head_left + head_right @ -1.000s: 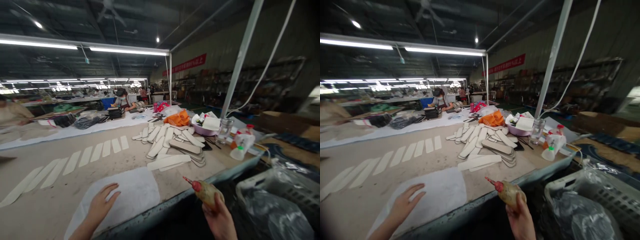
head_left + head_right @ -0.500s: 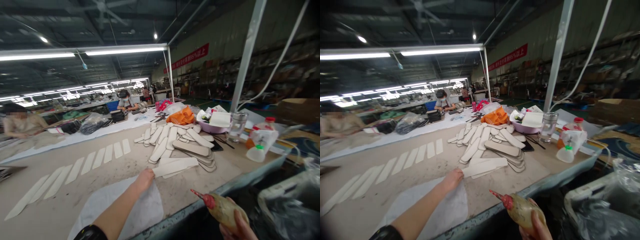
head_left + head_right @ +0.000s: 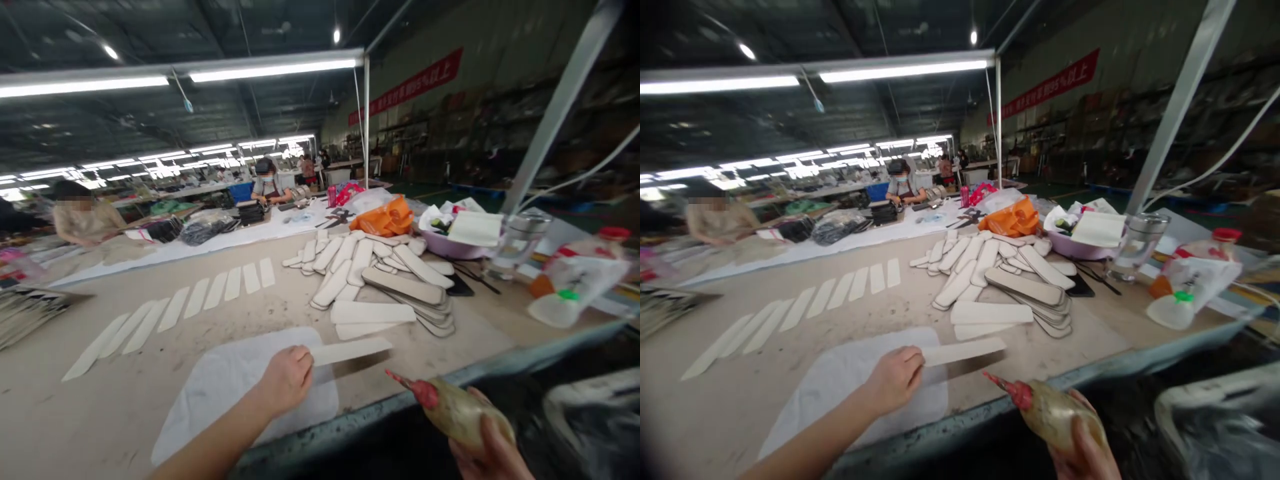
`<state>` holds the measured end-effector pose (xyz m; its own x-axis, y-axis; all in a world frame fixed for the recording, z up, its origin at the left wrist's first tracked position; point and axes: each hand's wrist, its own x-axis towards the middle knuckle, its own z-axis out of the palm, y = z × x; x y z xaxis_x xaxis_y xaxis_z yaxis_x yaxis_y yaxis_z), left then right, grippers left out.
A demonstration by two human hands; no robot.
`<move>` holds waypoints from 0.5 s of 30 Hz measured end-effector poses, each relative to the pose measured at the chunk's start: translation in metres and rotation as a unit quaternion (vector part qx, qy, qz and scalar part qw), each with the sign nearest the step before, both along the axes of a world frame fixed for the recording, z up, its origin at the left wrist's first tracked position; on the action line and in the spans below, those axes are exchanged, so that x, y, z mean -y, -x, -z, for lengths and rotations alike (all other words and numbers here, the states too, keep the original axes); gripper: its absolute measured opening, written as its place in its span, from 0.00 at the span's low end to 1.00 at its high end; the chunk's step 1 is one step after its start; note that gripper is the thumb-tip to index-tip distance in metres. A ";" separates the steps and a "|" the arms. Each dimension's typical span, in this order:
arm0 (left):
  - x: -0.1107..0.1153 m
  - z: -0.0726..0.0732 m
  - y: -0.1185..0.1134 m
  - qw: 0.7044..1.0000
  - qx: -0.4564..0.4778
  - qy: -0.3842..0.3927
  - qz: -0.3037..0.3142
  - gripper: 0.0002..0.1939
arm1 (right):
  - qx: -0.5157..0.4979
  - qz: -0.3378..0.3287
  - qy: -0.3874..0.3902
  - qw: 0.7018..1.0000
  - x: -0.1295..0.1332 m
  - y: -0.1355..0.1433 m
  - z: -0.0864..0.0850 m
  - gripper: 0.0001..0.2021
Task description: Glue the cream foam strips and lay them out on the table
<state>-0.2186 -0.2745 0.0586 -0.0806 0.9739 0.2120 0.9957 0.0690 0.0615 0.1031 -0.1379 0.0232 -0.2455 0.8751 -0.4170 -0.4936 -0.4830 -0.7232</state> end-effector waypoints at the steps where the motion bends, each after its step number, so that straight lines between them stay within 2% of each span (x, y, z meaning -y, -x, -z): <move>1: 0.012 0.003 -0.006 1.000 0.006 -0.005 0.007 0.07 | -0.005 0.011 -0.022 1.000 0.005 0.004 -0.006 0.32; 5: 0.046 0.023 -0.017 0.996 0.069 -0.054 0.030 0.07 | -0.008 -0.007 -0.090 0.996 0.022 0.027 -0.020 0.32; 9: 0.065 0.038 -0.002 0.984 0.102 -0.137 0.044 0.10 | 0.058 -0.053 -0.181 0.980 0.033 0.049 -0.021 0.29; 12: 0.070 0.041 0.014 0.986 0.090 -0.131 0.060 0.13 | 0.170 -0.064 -0.310 0.933 0.036 0.066 -0.018 0.26; 15: 0.068 0.043 0.023 0.988 0.080 -0.109 0.079 0.15 | 0.257 -0.072 -0.437 0.859 0.038 0.083 -0.015 0.23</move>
<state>-0.2415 -0.3427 0.0156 0.0188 0.9098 0.4146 0.9692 -0.1184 0.2158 0.0203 -0.1760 0.0382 -0.3567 0.8854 0.2979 0.0177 0.3252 -0.9455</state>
